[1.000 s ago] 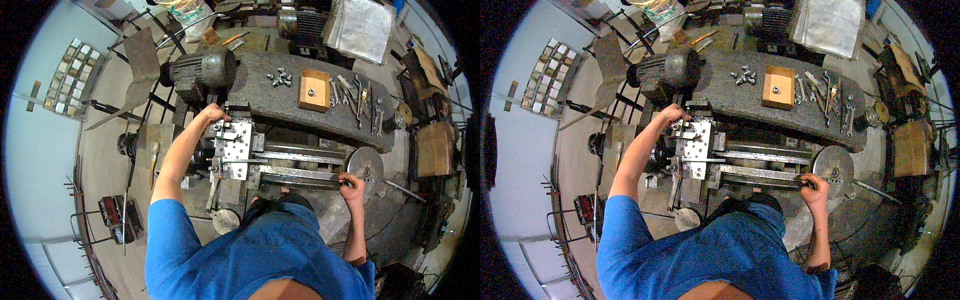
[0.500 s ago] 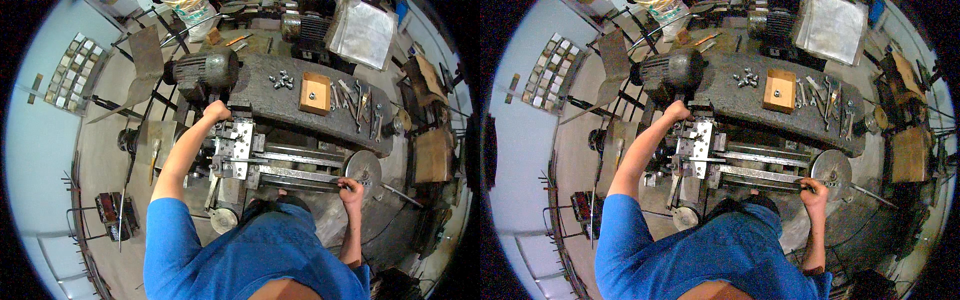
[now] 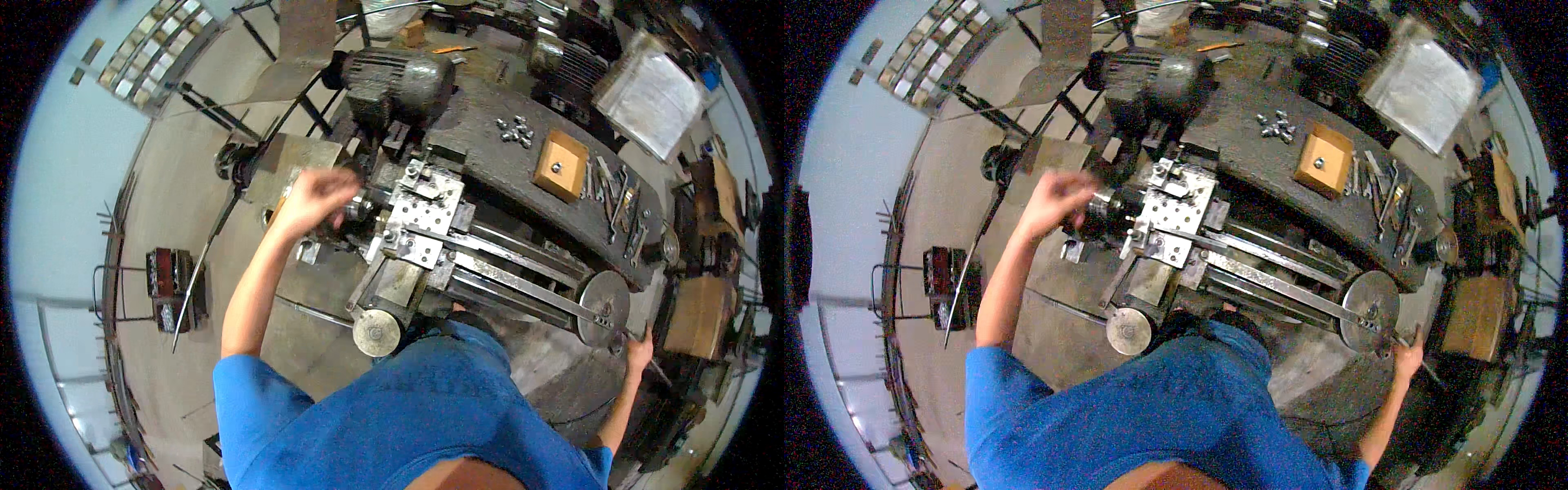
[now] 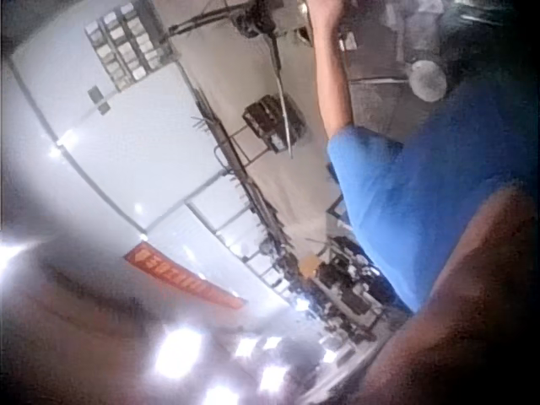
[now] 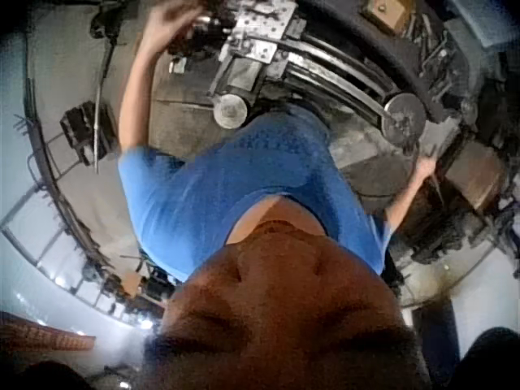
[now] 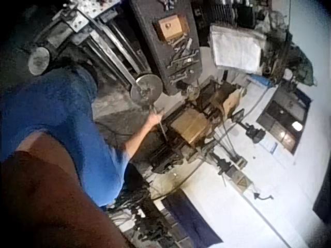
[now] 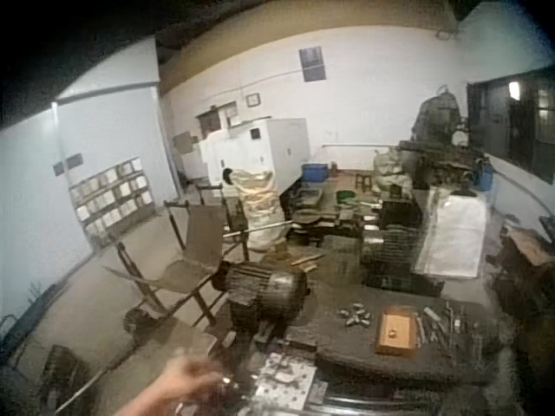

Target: The person operates a lathe by using levers and handles to control the machine, while occasionally picking up and handling metal parts and a metal rod by hand.

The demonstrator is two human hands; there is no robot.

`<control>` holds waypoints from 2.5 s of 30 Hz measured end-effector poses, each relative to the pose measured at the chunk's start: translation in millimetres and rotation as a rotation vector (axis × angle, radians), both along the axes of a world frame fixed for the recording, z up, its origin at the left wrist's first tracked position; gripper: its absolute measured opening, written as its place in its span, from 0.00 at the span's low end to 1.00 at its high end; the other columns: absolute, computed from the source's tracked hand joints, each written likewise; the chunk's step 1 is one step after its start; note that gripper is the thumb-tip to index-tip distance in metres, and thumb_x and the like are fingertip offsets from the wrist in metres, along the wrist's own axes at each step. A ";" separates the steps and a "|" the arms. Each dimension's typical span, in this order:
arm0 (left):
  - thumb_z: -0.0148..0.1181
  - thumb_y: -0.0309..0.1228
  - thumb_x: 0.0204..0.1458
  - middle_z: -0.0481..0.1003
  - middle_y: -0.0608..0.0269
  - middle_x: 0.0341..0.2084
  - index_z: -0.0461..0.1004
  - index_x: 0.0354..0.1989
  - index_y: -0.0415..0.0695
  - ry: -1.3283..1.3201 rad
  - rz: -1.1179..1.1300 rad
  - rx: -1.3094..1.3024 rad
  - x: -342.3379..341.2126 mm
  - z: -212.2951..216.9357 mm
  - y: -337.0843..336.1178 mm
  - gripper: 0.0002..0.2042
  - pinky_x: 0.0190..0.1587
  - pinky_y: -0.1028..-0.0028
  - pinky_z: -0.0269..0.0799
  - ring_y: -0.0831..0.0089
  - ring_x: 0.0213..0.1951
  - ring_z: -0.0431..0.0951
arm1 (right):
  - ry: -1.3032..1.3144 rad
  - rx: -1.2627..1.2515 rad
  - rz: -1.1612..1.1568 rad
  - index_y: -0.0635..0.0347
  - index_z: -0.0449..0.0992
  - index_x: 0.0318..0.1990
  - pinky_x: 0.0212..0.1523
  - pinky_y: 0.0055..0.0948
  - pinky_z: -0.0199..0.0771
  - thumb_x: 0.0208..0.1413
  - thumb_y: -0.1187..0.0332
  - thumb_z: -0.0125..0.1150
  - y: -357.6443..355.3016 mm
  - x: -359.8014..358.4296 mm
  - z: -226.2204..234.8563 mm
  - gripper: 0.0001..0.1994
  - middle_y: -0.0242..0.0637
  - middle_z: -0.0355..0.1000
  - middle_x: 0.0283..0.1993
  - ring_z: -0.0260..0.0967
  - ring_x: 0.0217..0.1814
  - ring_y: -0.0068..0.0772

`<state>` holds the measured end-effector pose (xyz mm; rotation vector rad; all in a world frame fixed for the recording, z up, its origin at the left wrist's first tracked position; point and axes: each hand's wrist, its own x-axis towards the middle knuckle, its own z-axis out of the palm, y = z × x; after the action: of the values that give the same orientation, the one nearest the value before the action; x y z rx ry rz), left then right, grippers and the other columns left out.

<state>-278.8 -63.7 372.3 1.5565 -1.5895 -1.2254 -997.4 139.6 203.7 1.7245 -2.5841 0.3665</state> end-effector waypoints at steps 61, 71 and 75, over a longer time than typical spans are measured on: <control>0.52 0.27 0.47 0.71 0.51 0.16 0.63 0.28 0.29 0.363 1.181 -0.061 175.0 -265.4 149.0 0.10 0.13 0.72 0.68 0.64 0.13 0.73 | 0.046 0.417 -0.563 0.64 0.73 0.30 0.38 0.40 0.68 0.44 0.60 0.52 272.6 -58.0 -126.8 0.14 0.51 0.70 0.34 0.69 0.38 0.49; 0.45 0.17 0.42 0.67 0.53 0.11 0.61 0.19 0.29 0.418 1.384 -0.084 150.4 -260.0 127.8 0.04 0.11 0.69 0.68 0.67 0.09 0.68 | -0.077 0.429 -0.712 0.61 0.71 0.37 0.46 0.39 0.66 0.41 0.63 0.51 281.1 -33.6 -109.5 0.16 0.51 0.70 0.41 0.67 0.45 0.50; 0.43 0.16 0.41 0.66 0.53 0.10 0.61 0.17 0.30 0.405 1.443 -0.061 160.5 -266.2 128.0 0.04 0.11 0.69 0.68 0.67 0.09 0.67 | -0.081 0.533 -0.826 0.61 0.70 0.40 0.47 0.40 0.65 0.41 0.64 0.49 255.7 0.5 -84.3 0.17 0.50 0.68 0.44 0.66 0.47 0.50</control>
<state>-118.3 64.3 106.1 1.6554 -0.0266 -0.5324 -996.9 395.3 119.4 0.5300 -3.3284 -0.3044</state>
